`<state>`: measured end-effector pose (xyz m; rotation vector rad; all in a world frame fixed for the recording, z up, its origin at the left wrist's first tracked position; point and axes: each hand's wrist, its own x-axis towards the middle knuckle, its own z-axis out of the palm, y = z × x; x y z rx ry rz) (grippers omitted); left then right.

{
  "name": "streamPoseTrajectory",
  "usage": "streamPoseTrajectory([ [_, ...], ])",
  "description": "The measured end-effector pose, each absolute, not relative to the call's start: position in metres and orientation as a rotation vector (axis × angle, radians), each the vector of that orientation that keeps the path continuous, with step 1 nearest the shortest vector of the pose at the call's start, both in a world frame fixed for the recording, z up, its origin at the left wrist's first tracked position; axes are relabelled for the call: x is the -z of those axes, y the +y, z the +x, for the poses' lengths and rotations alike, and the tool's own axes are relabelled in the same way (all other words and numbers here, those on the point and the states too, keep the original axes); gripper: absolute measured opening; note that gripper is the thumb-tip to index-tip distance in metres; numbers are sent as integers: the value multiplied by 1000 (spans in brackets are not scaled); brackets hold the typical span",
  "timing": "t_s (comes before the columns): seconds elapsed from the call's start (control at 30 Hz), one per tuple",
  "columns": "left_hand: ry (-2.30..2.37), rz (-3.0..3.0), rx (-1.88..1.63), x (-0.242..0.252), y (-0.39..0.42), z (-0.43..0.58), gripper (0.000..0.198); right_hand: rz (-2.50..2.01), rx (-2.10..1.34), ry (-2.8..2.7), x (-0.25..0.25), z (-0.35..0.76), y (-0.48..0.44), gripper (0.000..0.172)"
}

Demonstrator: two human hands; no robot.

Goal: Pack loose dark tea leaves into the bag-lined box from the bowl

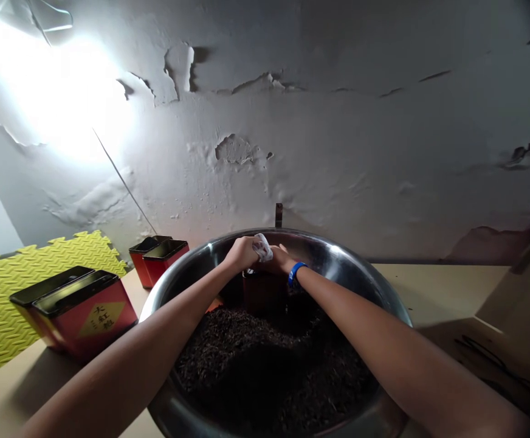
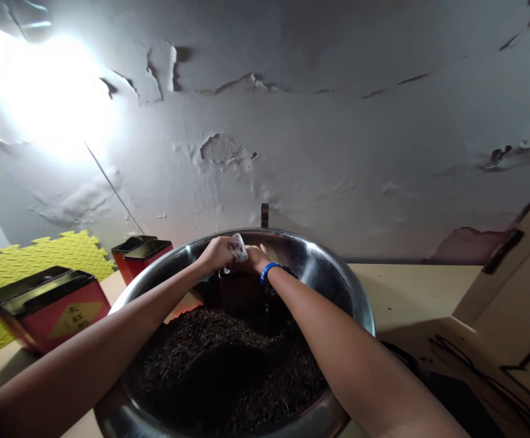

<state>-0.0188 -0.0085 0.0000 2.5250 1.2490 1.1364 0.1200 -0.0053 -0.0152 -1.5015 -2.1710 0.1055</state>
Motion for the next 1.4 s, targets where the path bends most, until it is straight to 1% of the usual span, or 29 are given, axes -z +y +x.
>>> streamPoseTrajectory([
  [0.13,1147,2503,-1066,-7,-1,-28,21,-1509,176,-2204,15,114,-6,30],
  [0.2,1010,2425,-982,-11,4,-35,26,-1518,285,-2238,12,113,-8,29],
  [0.3,905,2288,-897,-14,9,-43,36,-1553,329,-2355,5,115,-11,31],
  [0.4,931,2256,-840,-12,10,-48,34,-1588,369,-2439,-1,121,-13,25],
  [0.5,948,2265,-804,-9,10,-50,34,-1627,256,-2450,-8,126,-14,22],
  [0.63,979,2304,-782,-5,13,-47,33,-1746,-61,-2321,-21,132,-12,25],
  [0.77,981,2387,-780,-5,9,-37,32,-1915,-317,-2239,-35,136,-12,22],
  [0.83,958,2407,-787,-6,3,-32,40,-1955,-347,-2219,-41,137,-15,20],
  [0.93,888,2507,-720,-3,-4,-27,69,-1919,-277,-2248,-46,137,-22,19],
  [1.0,860,2589,-645,3,-6,-26,81,-1802,-260,-2334,-46,137,-23,19],
  [1.07,886,2644,-608,8,-7,-24,83,-1705,-263,-2413,-45,137,-22,18],
  [1.13,962,2671,-604,11,-7,-21,86,-1727,-192,-2398,-42,138,-18,18],
  [1.27,1283,2612,-622,10,-13,-10,103,-1798,29,-2253,-32,138,-7,21],
  [1.33,1451,2537,-638,4,-17,-7,100,-1781,75,-2216,-27,140,-5,25],
  [1.4,1530,2457,-621,-5,-19,-8,89,-1756,103,-2174,-24,142,-5,26],
])
